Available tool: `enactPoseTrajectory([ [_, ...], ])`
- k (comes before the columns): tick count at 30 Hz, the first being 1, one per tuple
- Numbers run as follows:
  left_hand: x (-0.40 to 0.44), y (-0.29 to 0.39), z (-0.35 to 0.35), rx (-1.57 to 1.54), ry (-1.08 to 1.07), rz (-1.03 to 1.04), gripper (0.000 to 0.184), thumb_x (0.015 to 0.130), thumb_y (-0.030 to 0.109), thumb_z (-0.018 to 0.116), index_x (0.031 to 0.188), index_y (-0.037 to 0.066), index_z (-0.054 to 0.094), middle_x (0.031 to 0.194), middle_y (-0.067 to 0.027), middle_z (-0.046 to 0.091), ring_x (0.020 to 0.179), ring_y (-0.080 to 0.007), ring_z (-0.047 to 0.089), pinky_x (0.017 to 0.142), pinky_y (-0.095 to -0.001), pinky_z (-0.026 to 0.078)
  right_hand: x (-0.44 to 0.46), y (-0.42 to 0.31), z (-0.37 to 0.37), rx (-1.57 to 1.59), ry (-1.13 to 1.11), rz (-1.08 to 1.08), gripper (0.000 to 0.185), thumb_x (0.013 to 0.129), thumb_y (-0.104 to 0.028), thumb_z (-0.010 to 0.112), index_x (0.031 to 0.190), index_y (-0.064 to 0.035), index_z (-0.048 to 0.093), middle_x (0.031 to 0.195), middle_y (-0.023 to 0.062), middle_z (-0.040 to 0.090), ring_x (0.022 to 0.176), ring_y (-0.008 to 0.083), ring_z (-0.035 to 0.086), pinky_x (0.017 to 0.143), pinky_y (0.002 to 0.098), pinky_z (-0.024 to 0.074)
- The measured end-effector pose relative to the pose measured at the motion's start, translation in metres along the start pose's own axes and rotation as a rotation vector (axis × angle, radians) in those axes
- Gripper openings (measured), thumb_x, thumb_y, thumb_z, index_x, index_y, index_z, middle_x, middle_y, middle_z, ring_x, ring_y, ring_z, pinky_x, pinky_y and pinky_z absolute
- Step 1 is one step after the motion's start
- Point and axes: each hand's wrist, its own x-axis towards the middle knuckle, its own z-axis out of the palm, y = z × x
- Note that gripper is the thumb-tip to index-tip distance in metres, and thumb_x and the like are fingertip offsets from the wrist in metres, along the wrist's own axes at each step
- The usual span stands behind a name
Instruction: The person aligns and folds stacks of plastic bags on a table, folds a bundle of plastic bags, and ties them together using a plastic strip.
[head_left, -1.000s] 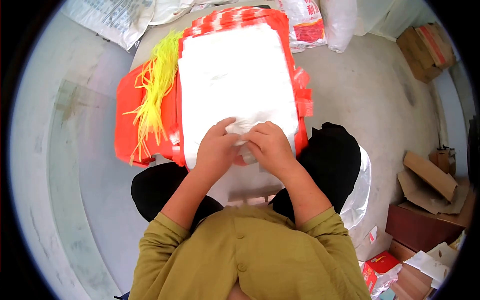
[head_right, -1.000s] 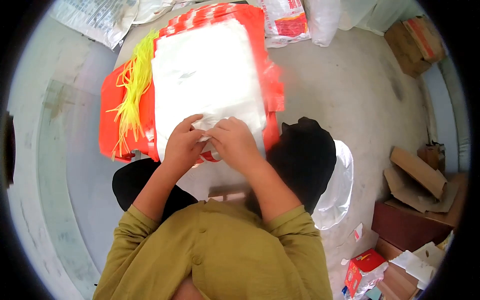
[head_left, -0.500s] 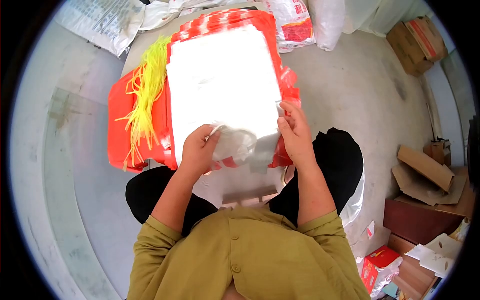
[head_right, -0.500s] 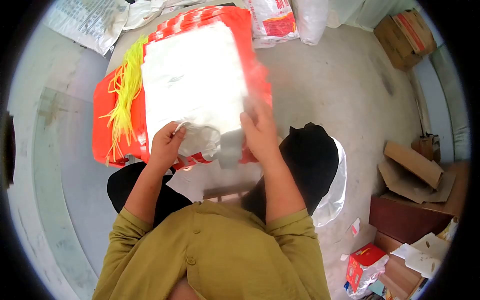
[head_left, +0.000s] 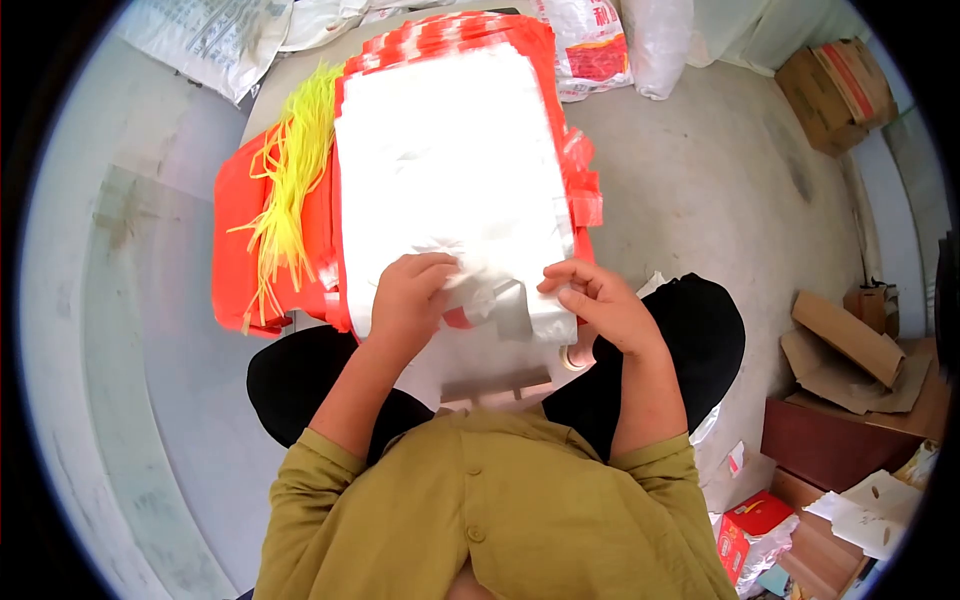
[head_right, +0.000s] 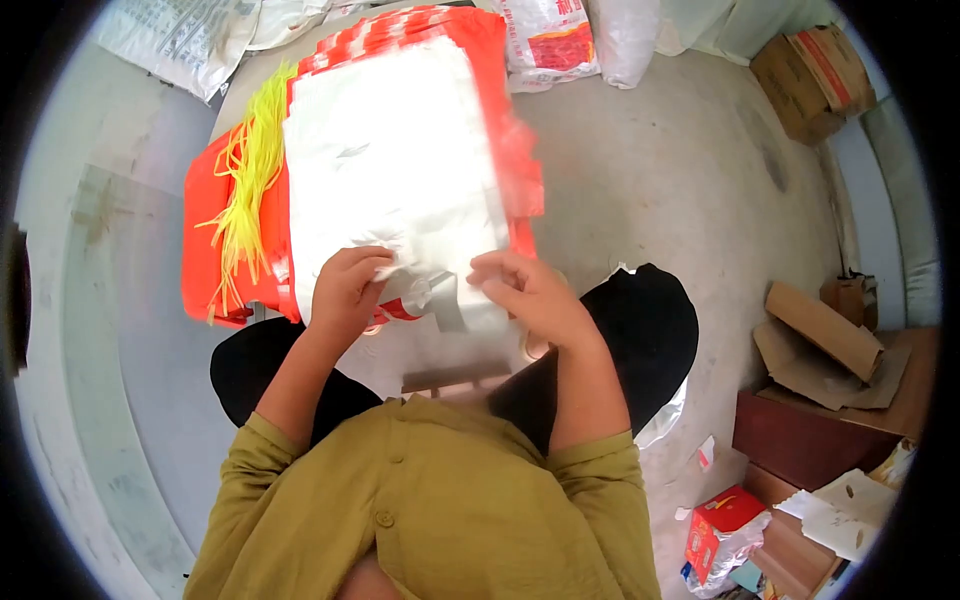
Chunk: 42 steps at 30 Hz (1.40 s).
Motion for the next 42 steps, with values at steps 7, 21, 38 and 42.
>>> enactPoseTrajectory([
  [7,-0.010,0.010,0.000,0.187,-0.088,0.056,0.035,0.071,-0.001,0.075,0.103,0.012,0.075,0.123,-0.0038,0.072,0.105,-0.0285,0.066,0.093,-0.0436,0.050,0.018,-0.023,0.030,0.114,0.065,0.006,0.039,0.105,-0.010,0.058,0.143,-0.0042,0.059,0.134,0.0054,0.068,0.111,0.0106,0.061,0.095,0.0280,0.0505],
  [21,-0.016,0.007,-0.001,0.194,-0.083,0.057,0.032,0.069,0.014,0.083,0.100,0.014,0.074,0.127,-0.0055,0.071,0.115,-0.0294,0.065,0.097,-0.0461,0.048,0.070,-0.032,0.069,0.116,0.055,-0.158,0.051,0.104,0.001,0.040,0.154,-0.0041,0.048,0.149,0.0093,0.058,0.119,0.0186,0.064,0.100,0.0315,0.0539],
  [38,-0.024,0.007,0.000,0.191,-0.025,0.036,0.033,0.073,0.006,0.075,0.105,0.015,0.077,0.093,-0.0018,0.062,0.095,-0.0251,0.063,0.083,-0.0390,0.050,0.091,-0.015,0.079,-0.721,0.346,-0.731,0.042,0.094,0.007,0.056,0.135,-0.0009,0.063,0.136,0.0154,0.066,0.126,0.0337,0.063,0.106,0.0427,0.0514],
  [42,-0.024,0.008,0.000,0.210,-0.017,0.045,0.032,0.073,0.006,0.074,0.103,0.016,0.077,0.091,-0.0023,0.060,0.092,-0.0254,0.061,0.080,-0.0374,0.050,0.092,-0.015,0.083,-0.954,0.364,-0.797,0.050,0.083,0.006,0.065,0.133,-0.0047,0.065,0.123,0.0118,0.071,0.118,0.0349,0.063,0.104,0.0458,0.0484],
])
